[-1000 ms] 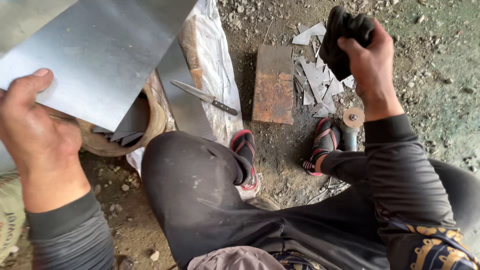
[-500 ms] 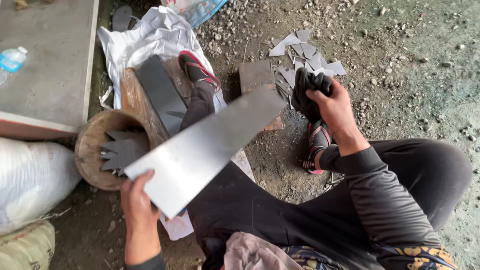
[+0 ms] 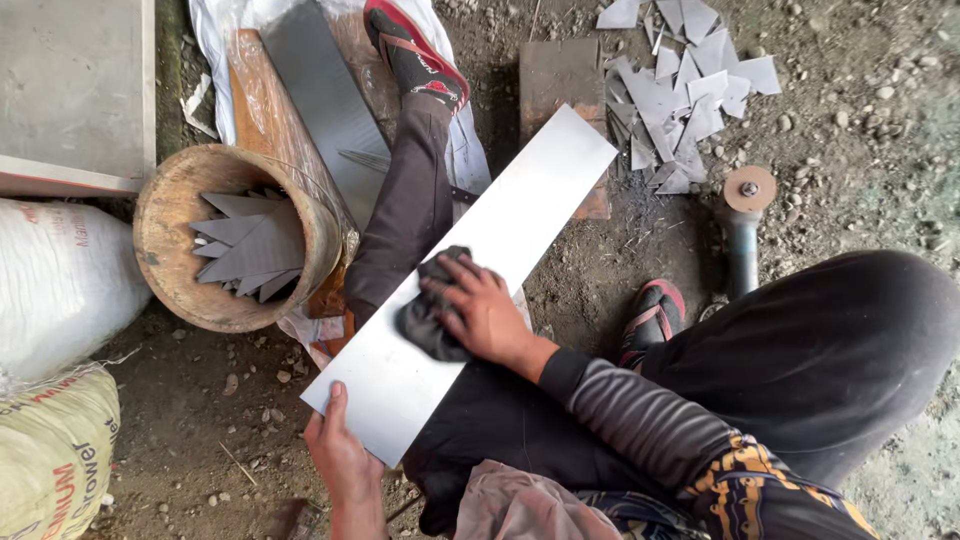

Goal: The person sits on the ground and smooths the edges of small triangular metal pieces using a sanding block on a wooden board. They place the finished pieces into a bucket. Later, they use a knife to scrape a larger metal sheet and then mark it with a pencil and a template.

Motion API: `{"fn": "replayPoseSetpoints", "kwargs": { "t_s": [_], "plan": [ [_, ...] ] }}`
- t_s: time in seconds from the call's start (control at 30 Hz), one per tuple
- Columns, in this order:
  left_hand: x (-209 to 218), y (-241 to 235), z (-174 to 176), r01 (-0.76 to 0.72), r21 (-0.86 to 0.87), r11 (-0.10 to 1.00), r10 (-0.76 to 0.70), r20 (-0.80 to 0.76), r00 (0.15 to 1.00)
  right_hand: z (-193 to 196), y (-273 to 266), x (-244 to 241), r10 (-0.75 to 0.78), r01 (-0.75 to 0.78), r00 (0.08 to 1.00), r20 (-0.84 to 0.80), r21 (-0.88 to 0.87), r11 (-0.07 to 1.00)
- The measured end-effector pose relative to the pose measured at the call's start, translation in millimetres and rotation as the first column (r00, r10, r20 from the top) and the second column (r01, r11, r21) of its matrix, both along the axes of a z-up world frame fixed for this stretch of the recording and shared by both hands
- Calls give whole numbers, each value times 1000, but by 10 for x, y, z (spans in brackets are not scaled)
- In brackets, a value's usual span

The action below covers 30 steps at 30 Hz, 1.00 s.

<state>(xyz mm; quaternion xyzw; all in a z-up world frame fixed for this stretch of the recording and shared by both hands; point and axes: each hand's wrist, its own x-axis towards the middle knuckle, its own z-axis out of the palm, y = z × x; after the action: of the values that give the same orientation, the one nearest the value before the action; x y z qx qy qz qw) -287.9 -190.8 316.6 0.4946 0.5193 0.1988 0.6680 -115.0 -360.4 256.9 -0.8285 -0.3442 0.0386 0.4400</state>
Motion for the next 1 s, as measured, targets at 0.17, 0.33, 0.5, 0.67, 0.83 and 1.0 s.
{"fn": "replayPoseSetpoints", "kwargs": {
  "t_s": [0.17, 0.33, 0.5, 0.67, 0.83, 1.0],
  "plan": [
    [-88, 57, -217, -54, 71, 996, 58, -51, 997, -1193, -332, 797, -284, 259, 945, -163, -157, 953],
    [-141, 198, -318, 29, 172, 985, -18, -64, 998, -1945, -928, 1574, -420, 410, 906, 50, -349, 842],
    [-123, 192, -310, -3, 176, 984, 10, -40, 999, -1671, -894, 1695, -495, 443, 869, -12, -426, 789],
    [-116, 180, -294, -105, 162, 981, 138, -203, 969, -957, -264, 668, -219, 227, 973, 79, -113, 967],
    [-237, 275, -436, -77, 158, 984, 106, -181, 978, -872, -246, 997, -123, 118, 992, -26, -148, 982],
    [-431, 425, -592, 10, 87, 996, 9, -211, 977, -1410, -366, 1730, -181, 175, 983, -29, -140, 975]
  ]
}}
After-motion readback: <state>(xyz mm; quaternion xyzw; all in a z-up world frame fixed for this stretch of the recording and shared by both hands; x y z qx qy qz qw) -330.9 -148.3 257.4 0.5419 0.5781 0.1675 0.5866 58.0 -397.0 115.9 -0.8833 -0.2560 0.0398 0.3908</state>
